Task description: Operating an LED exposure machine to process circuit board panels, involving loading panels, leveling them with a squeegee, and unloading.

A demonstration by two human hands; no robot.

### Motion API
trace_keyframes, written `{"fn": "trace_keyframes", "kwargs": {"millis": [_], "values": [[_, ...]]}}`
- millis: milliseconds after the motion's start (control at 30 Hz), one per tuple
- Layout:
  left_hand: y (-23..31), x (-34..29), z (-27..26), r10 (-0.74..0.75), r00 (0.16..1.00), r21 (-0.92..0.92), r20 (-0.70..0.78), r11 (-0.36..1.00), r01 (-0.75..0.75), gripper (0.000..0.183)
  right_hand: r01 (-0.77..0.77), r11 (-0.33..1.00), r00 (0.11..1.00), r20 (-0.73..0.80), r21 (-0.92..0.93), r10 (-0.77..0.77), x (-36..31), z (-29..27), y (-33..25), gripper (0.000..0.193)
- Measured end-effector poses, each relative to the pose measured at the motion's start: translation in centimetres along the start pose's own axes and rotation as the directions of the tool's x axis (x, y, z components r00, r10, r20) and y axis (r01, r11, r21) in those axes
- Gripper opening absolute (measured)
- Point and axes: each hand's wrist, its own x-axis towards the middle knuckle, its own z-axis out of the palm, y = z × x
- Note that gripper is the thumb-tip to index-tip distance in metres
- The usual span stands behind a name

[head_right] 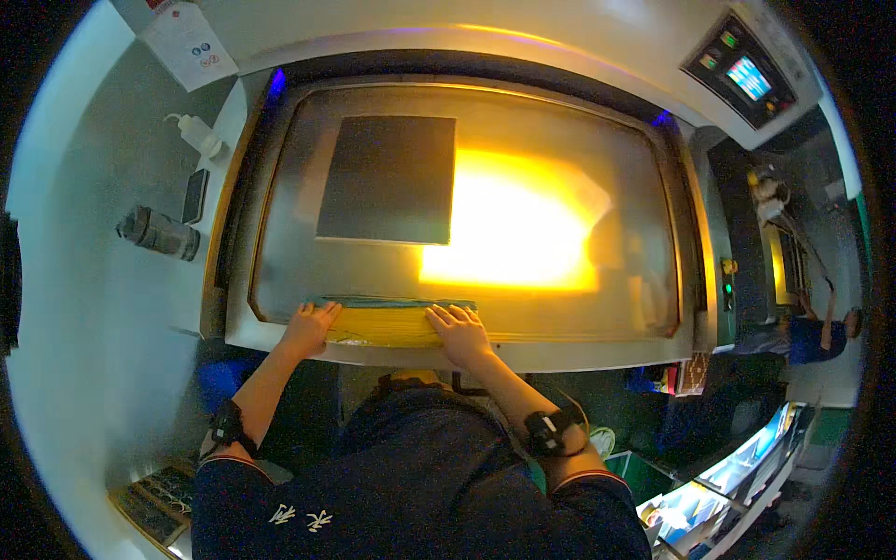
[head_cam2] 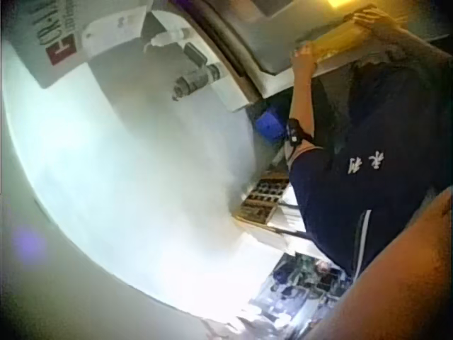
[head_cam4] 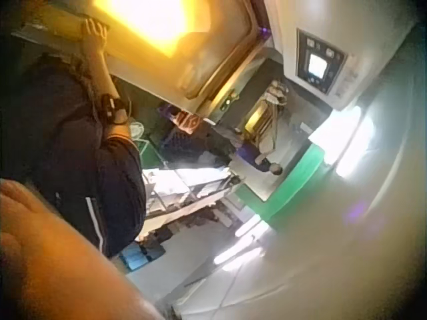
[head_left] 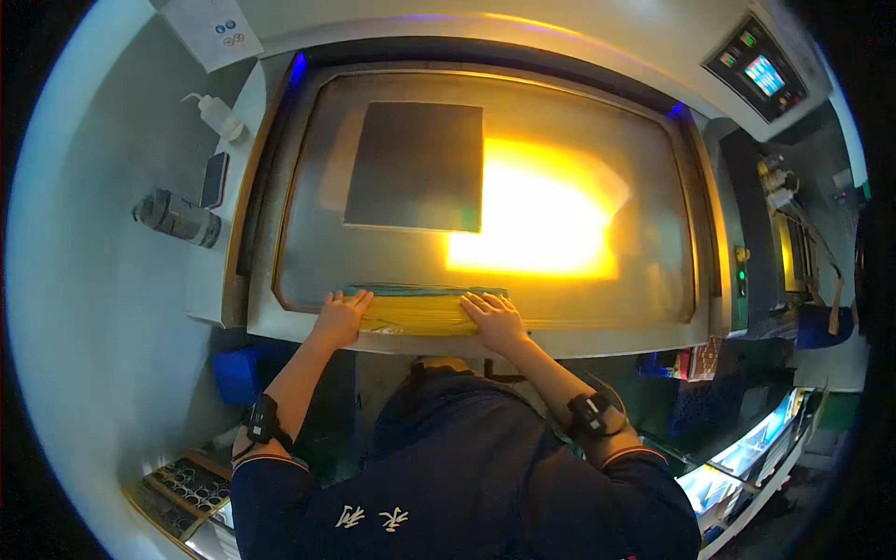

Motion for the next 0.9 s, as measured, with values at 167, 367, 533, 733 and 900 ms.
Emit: {"fn": "trace_keyframes", "kwargs": {"millis": [167, 367, 533, 733, 900], "values": [[-5.3, 8.6, -3.7, 0.193, 0.979, 0.027, -0.065, 0.981, -0.192, 0.078, -0.047, 0.999, 0.994, 0.098, 0.014, 0.046, 7.1, -0.5, 4.5, 0.062], [-17.4, 30.7, -17.9, 0.165, 0.970, -0.245, -0.177, 0.947, -0.206, 0.064, -0.064, 0.944, 0.980, 0.201, 0.323, -0.003, 31.5, -8.6, 17.8, 0.077], [-22.3, 44.1, -21.4, -0.004, 0.928, -0.211, -0.374, 0.974, -0.080, 0.066, -0.108, 0.982, 0.994, -0.011, -0.156, 0.107, 46.1, -7.1, 24.6, 0.078], [-29.6, 51.8, -22.3, -0.022, 0.895, -0.034, -0.446, 0.999, 0.008, 0.070, -0.080, 0.977, 0.951, -0.310, -0.197, 0.015, 54.7, -5.8, 27.6, 0.070], [-24.9, 47.7, -21.2, 0.051, 0.839, 0.006, -0.542, 0.998, -0.057, 0.076, -0.125, 0.960, 0.972, -0.224, -0.248, 0.069, 49.4, -5.3, 25.2, 0.072]]}}
